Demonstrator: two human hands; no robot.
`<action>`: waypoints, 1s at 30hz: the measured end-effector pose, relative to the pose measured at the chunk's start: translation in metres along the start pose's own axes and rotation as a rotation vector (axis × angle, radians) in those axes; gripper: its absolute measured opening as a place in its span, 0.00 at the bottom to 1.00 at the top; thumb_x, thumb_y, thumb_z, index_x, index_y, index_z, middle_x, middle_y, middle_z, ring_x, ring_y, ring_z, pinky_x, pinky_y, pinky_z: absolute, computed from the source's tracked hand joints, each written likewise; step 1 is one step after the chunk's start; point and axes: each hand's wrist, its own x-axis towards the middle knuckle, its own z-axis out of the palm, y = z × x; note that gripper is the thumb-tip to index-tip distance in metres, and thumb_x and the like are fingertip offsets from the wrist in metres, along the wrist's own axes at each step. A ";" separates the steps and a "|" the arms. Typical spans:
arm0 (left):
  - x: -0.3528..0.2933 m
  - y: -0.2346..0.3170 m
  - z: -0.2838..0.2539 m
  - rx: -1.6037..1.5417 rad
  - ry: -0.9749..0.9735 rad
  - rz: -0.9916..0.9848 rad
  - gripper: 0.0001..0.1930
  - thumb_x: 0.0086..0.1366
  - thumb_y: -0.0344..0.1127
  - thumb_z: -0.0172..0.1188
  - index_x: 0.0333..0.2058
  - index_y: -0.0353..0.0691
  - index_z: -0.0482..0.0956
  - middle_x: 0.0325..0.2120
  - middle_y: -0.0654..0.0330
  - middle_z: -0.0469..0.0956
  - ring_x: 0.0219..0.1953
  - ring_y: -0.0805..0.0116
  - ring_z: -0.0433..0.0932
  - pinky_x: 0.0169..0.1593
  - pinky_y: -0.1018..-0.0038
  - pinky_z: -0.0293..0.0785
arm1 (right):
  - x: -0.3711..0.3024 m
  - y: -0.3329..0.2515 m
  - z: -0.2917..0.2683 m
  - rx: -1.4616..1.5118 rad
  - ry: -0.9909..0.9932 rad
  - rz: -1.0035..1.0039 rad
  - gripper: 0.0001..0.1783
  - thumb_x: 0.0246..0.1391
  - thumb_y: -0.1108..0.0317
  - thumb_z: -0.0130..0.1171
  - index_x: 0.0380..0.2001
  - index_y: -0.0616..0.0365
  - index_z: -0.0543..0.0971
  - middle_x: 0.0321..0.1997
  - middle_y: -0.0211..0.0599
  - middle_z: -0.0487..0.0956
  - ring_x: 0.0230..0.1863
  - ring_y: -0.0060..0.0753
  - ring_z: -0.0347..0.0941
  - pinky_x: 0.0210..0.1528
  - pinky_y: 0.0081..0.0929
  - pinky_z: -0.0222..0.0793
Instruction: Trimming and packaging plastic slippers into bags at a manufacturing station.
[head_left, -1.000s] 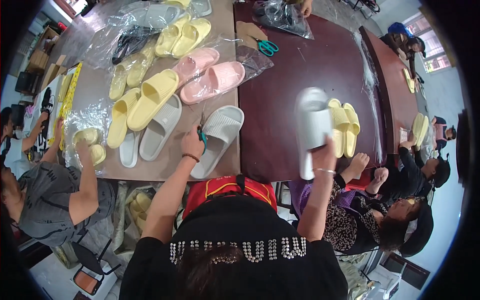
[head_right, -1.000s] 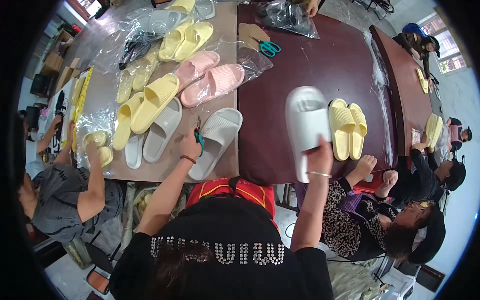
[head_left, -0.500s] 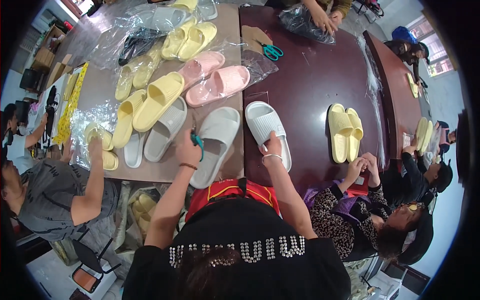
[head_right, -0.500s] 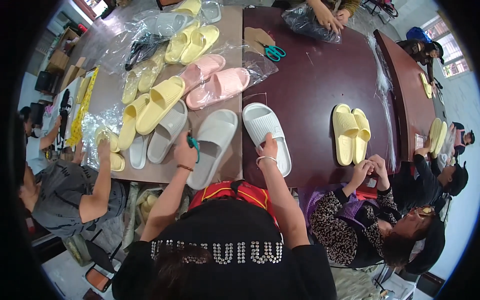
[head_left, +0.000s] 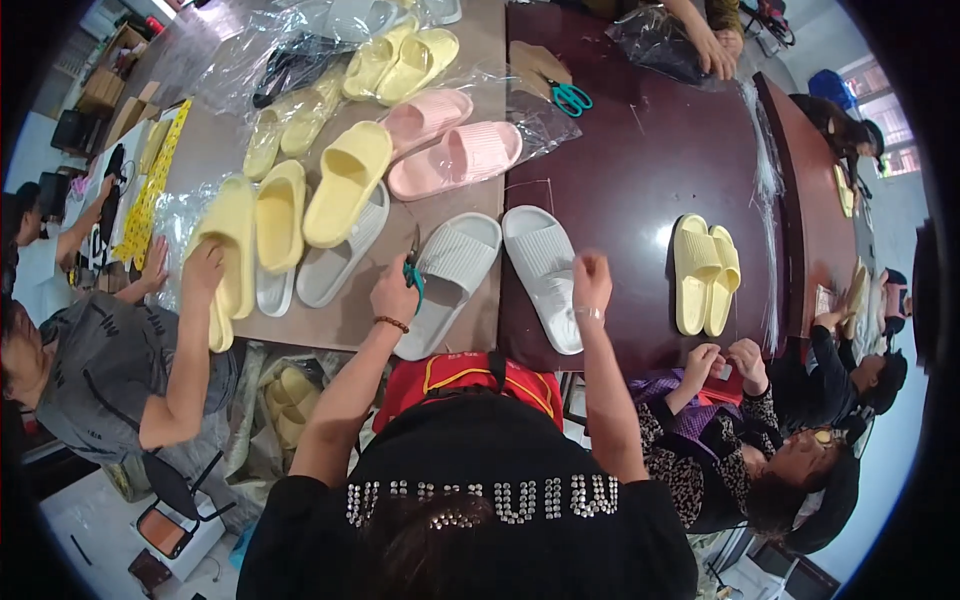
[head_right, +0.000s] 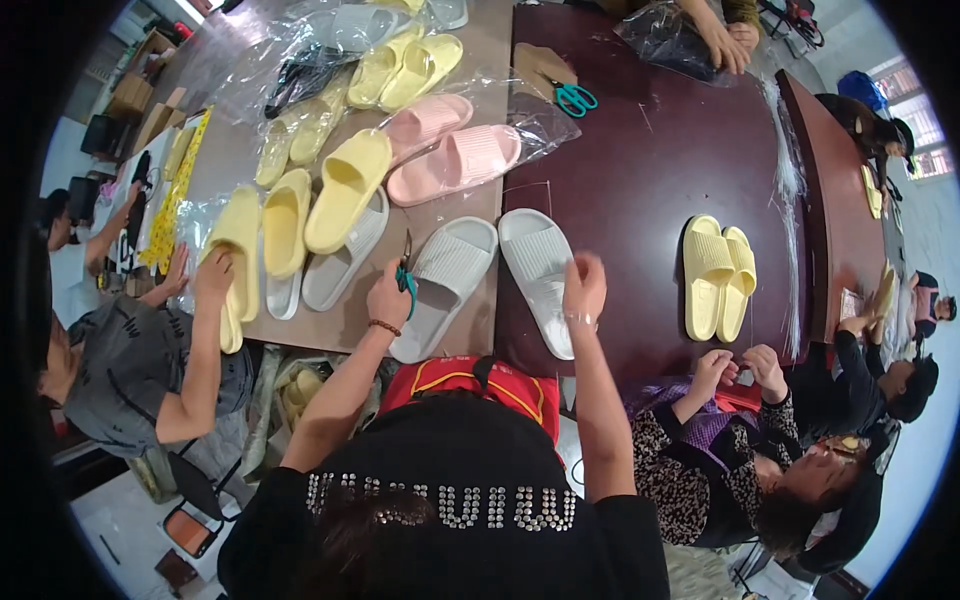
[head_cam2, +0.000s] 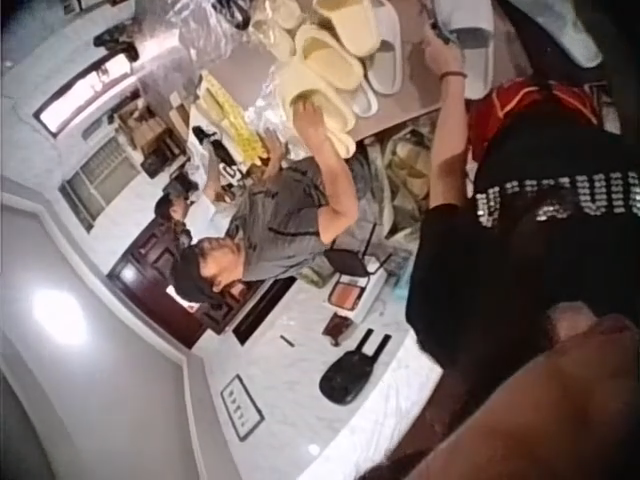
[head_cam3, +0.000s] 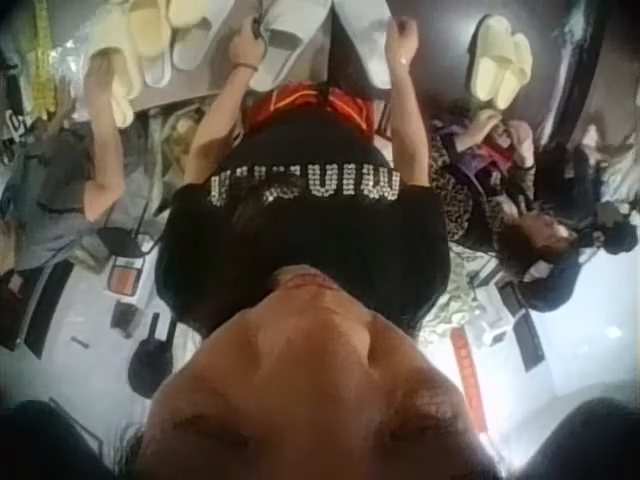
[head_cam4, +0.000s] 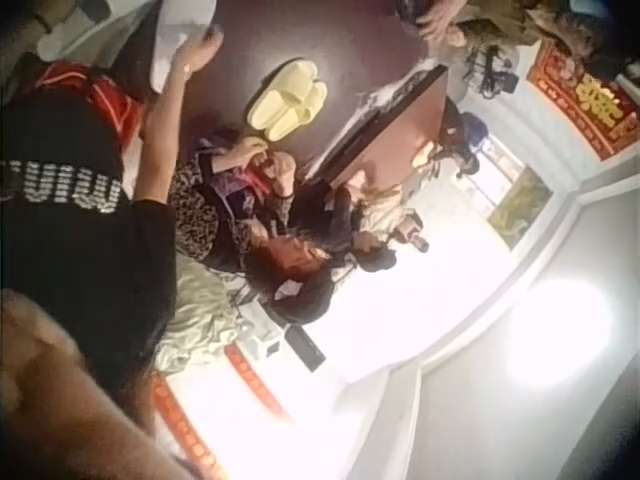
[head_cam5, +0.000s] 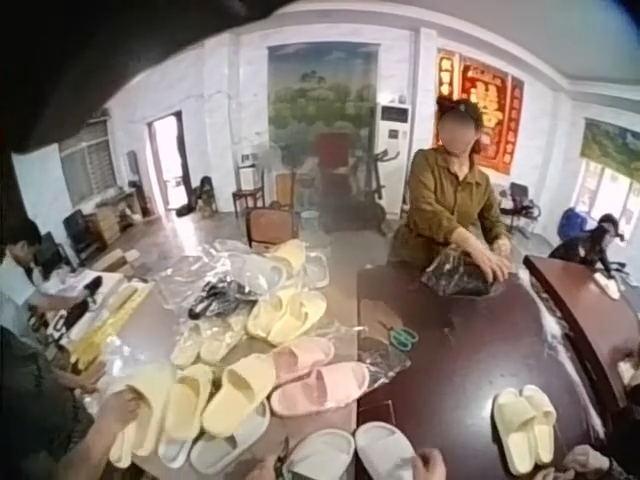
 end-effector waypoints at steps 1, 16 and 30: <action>-0.001 0.003 -0.004 -0.004 -0.043 0.010 0.17 0.49 0.36 0.55 0.40 0.47 0.67 0.29 0.52 0.74 0.32 0.51 0.72 0.32 0.59 0.67 | 0.021 -0.012 0.006 -0.114 -0.020 -0.052 0.16 0.44 0.59 0.53 0.37 0.51 0.72 0.33 0.33 0.74 0.37 0.36 0.69 0.41 0.32 0.61; -0.020 -0.007 -0.010 -0.217 -0.051 0.195 0.19 0.49 0.31 0.54 0.43 0.46 0.66 0.27 0.48 0.73 0.30 0.51 0.73 0.32 0.63 0.68 | 0.127 -0.112 0.016 0.415 -0.215 -0.249 0.06 0.48 0.68 0.51 0.28 0.58 0.72 0.26 0.33 0.75 0.22 0.22 0.69 0.23 0.18 0.64; -0.024 0.043 -0.120 -0.999 0.006 0.141 0.15 0.52 0.26 0.54 0.40 0.38 0.67 0.31 0.60 0.72 0.26 0.81 0.66 0.30 0.82 0.66 | -0.106 -0.151 0.080 0.454 -0.985 -0.011 0.09 0.48 0.66 0.50 0.27 0.61 0.72 0.22 0.34 0.75 0.23 0.21 0.71 0.26 0.20 0.67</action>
